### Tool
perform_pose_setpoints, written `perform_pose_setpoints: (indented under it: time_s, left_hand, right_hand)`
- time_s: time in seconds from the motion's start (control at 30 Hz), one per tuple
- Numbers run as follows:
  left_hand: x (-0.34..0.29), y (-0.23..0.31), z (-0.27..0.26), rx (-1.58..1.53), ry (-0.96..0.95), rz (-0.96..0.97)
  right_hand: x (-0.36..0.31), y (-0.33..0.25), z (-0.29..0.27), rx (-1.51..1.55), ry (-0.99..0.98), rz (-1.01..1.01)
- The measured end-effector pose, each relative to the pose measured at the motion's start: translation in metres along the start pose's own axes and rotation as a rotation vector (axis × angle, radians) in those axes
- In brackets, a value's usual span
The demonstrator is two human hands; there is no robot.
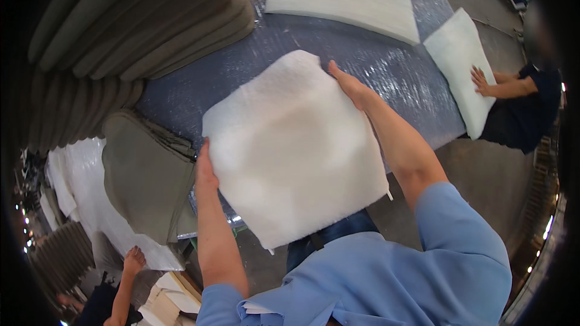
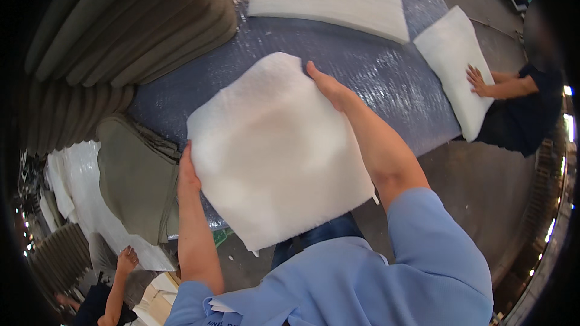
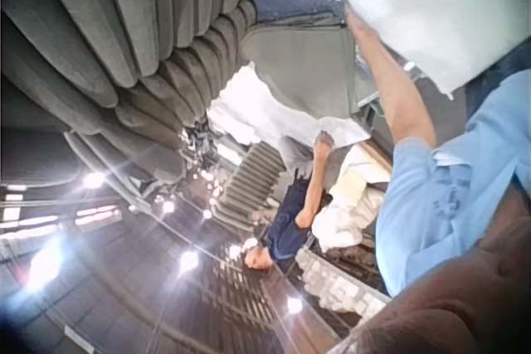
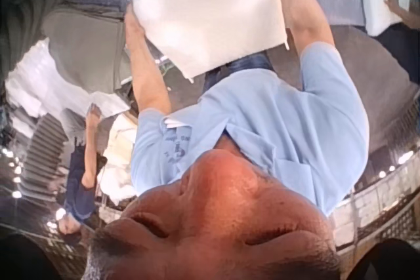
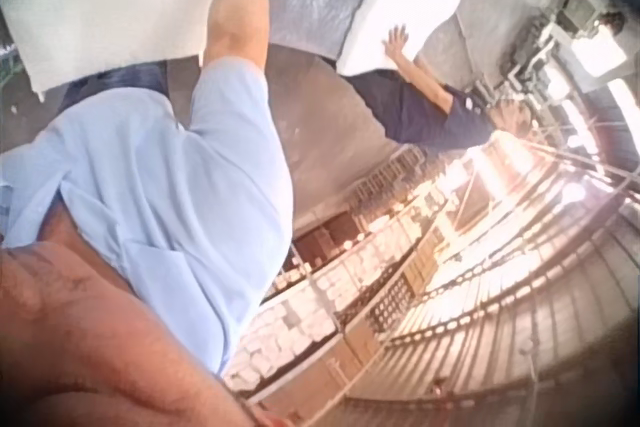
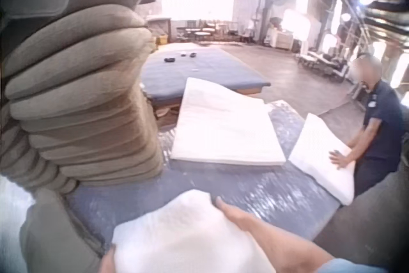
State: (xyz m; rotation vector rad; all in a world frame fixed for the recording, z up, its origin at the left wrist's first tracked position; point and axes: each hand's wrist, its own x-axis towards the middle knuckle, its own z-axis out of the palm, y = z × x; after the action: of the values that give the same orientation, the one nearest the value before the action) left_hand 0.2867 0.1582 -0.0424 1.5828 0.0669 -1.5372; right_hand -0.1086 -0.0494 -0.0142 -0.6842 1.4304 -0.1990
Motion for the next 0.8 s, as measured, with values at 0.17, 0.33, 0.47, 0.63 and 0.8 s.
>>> perform_pose_setpoints:
  time_s: [0.17, 0.33, 0.47, 0.63, 0.8]
  left_hand:
    - [-0.004, 0.007, 0.014, 0.346, 0.154, 0.082]
    - [-0.011, -0.001, -0.027, 0.732, 0.339, 0.598]
    - [-0.077, -0.057, -0.089, 0.332, 0.360, 0.126]
    - [-0.087, -0.112, -0.031, 0.389, 0.281, 0.170]
    - [-0.089, -0.105, -0.006, 0.147, 0.287, -0.008]
  right_hand:
    - [-0.020, 0.000, -0.026, 0.048, -0.037, -0.004]
    - [-0.049, 0.039, -0.100, -0.287, 0.537, -0.561]
    - [-0.088, 0.087, -0.079, -0.227, 0.332, -0.360]
    - [-0.084, 0.173, -0.043, -0.156, 0.255, -0.221]
    - [-0.074, 0.169, -0.038, 0.173, 0.116, -0.126]
